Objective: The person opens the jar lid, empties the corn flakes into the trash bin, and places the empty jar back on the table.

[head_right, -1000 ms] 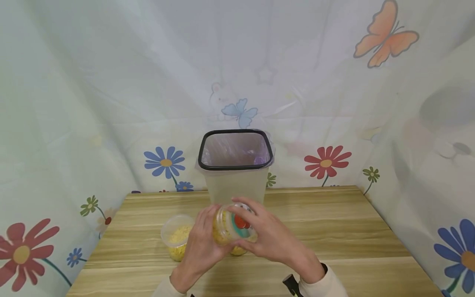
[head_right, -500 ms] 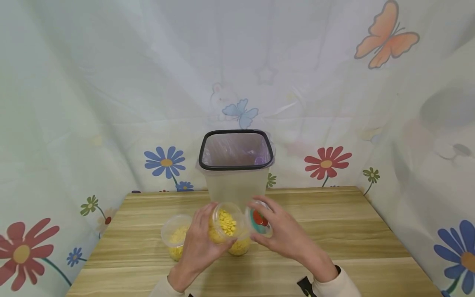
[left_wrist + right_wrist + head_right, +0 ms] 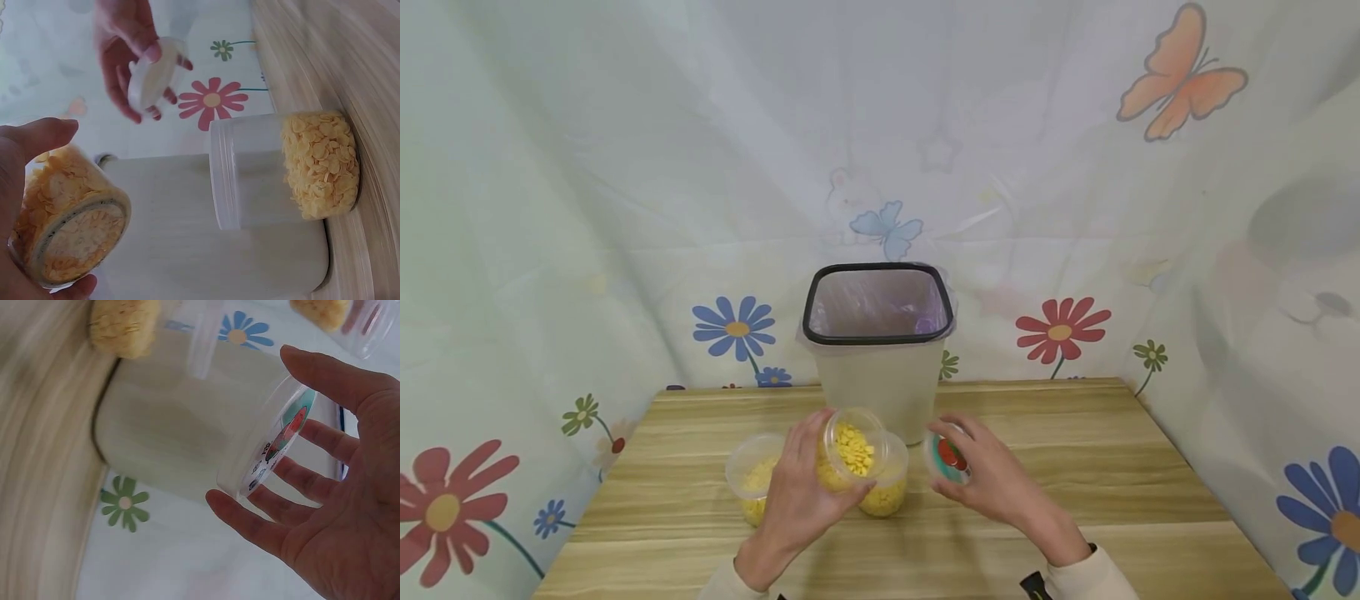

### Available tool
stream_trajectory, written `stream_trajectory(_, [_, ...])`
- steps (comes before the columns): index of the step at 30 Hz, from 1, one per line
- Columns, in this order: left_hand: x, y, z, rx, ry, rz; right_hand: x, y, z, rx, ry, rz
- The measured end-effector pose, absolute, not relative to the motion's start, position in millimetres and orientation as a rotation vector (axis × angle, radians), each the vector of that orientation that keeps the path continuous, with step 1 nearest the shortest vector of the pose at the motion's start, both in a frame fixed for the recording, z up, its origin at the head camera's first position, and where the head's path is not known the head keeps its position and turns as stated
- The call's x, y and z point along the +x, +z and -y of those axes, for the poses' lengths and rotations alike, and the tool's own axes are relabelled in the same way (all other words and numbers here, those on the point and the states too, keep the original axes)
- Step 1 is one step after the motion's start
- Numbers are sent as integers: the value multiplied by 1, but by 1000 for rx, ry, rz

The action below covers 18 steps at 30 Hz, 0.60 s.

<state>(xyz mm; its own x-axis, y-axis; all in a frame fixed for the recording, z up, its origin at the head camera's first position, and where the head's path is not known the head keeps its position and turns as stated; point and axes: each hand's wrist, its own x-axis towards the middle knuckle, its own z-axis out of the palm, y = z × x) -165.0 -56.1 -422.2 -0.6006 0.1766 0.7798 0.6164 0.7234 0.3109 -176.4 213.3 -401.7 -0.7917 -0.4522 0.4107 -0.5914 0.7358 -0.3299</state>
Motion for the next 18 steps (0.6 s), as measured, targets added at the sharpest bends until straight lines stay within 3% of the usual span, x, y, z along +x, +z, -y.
stream_trajectory(18, [-168,-427,58,-593,-749,2171,-193,-450,-244,684,632,2903])
